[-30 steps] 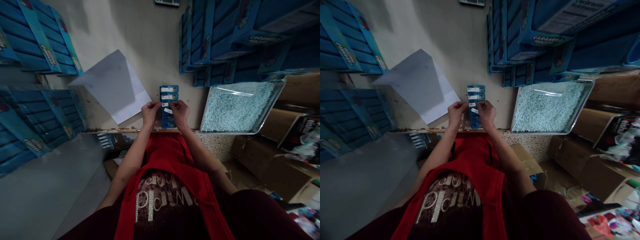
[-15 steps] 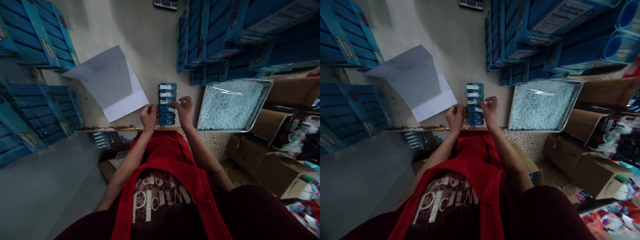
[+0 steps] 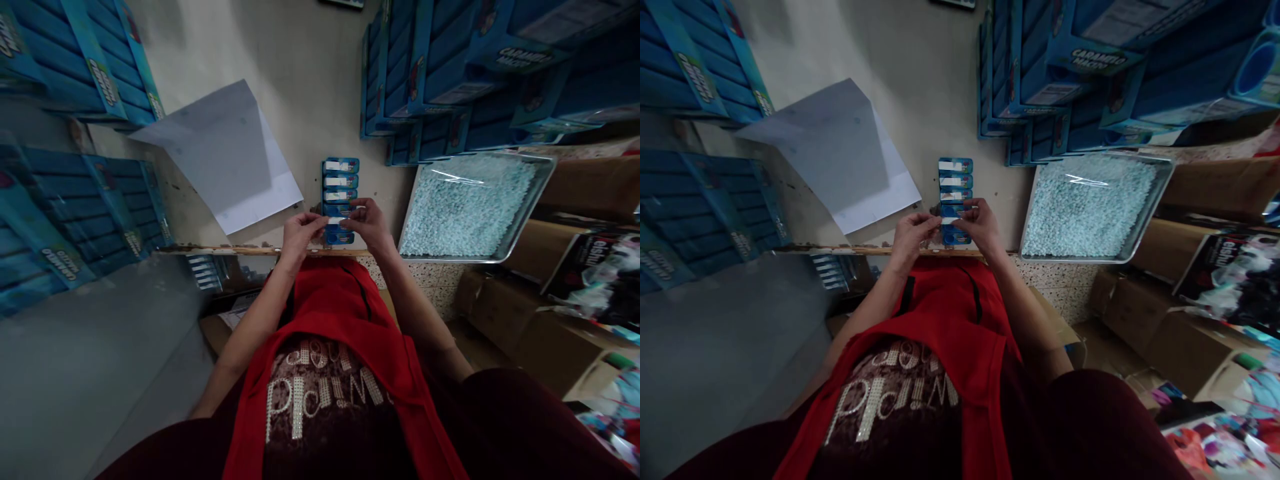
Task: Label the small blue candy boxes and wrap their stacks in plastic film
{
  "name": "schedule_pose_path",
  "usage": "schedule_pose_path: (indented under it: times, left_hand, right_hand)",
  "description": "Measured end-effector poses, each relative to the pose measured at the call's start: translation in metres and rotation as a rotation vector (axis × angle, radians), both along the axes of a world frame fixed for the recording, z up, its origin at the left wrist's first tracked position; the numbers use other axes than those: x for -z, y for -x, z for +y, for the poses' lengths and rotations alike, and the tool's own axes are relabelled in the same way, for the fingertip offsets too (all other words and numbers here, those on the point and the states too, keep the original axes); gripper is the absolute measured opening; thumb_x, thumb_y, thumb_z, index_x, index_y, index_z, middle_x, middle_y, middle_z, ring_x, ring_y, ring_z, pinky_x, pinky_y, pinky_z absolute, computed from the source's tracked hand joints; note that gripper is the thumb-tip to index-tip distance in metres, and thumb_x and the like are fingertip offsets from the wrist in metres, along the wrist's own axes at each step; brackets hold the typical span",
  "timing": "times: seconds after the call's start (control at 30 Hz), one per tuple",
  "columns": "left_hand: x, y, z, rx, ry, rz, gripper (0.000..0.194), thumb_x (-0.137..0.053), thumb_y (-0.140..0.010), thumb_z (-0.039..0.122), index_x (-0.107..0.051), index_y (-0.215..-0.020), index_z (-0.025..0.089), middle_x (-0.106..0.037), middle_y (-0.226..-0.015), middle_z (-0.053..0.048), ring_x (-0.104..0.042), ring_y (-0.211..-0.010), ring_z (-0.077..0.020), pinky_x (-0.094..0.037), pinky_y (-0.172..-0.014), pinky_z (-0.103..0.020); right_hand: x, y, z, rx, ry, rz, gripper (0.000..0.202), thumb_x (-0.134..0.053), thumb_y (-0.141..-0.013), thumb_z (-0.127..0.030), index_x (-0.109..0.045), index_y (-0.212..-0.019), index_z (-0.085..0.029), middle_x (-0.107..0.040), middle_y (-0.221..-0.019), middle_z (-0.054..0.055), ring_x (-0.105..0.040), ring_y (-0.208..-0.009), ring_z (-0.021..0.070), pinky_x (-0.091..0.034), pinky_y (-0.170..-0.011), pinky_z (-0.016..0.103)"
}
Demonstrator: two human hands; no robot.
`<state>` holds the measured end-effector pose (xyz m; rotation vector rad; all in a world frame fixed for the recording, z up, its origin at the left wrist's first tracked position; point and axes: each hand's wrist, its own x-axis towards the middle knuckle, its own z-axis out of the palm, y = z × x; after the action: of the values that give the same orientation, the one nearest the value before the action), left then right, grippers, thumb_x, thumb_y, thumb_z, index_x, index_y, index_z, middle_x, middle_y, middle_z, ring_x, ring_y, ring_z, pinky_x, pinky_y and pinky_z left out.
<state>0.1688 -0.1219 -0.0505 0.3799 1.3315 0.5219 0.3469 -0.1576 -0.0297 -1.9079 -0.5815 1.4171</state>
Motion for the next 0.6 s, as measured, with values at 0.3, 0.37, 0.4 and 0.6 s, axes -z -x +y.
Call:
schedule_pose_path:
  times: [0.3, 0.37, 0.4, 0.6]
  left_hand:
    - [0.015, -0.007, 0.004, -0.013, -0.116, 0.149, 0.037, -0.097, -0.068, 0.044, -0.073, -0.078, 0.018, -0.070, -0.070, 0.000, -0.062, -0.061, -0.0131, -0.053, -0.062, -0.027]
    - [0.020, -0.007, 0.005, -0.015, -0.118, 0.166, 0.034, -0.096, -0.069, 0.041, -0.073, -0.077, 0.018, -0.070, -0.069, 0.000, -0.063, -0.061, -0.0137, -0.053, -0.061, -0.027]
    - [0.022, -0.008, 0.006, -0.018, -0.118, 0.174, 0.033, -0.096, -0.069, 0.040, -0.074, -0.077, 0.018, -0.070, -0.068, 0.000, -0.063, -0.061, -0.0138, -0.053, -0.061, -0.027]
    - [0.030, -0.009, 0.004, -0.038, -0.113, 0.191, 0.032, -0.096, -0.067, 0.039, -0.073, -0.074, 0.017, -0.069, -0.065, 0.001, -0.061, -0.057, -0.0127, -0.051, -0.058, -0.026]
  right_hand:
    - [0.009, -0.009, 0.015, -0.085, 0.019, -0.307, 0.042, -0.082, -0.074, -0.032, -0.063, -0.111, -0.024, -0.075, -0.077, -0.004, -0.074, -0.077, 0.0208, -0.054, -0.077, 0.037]
    - [0.008, -0.009, 0.020, -0.136, 0.050, -0.389, 0.040, -0.081, -0.073, -0.025, -0.062, -0.108, -0.026, -0.076, -0.077, -0.004, -0.074, -0.078, 0.0219, -0.052, -0.076, 0.038]
    - [0.007, -0.008, 0.022, -0.152, 0.069, -0.425, 0.039, -0.081, -0.073, -0.023, -0.060, -0.107, -0.026, -0.076, -0.076, -0.003, -0.074, -0.078, 0.0224, -0.051, -0.076, 0.038]
    - [0.007, -0.003, 0.024, -0.173, 0.130, -0.494, 0.042, -0.080, -0.075, -0.018, -0.052, -0.106, -0.028, -0.076, -0.077, -0.002, -0.072, -0.078, 0.0231, -0.047, -0.074, 0.038]
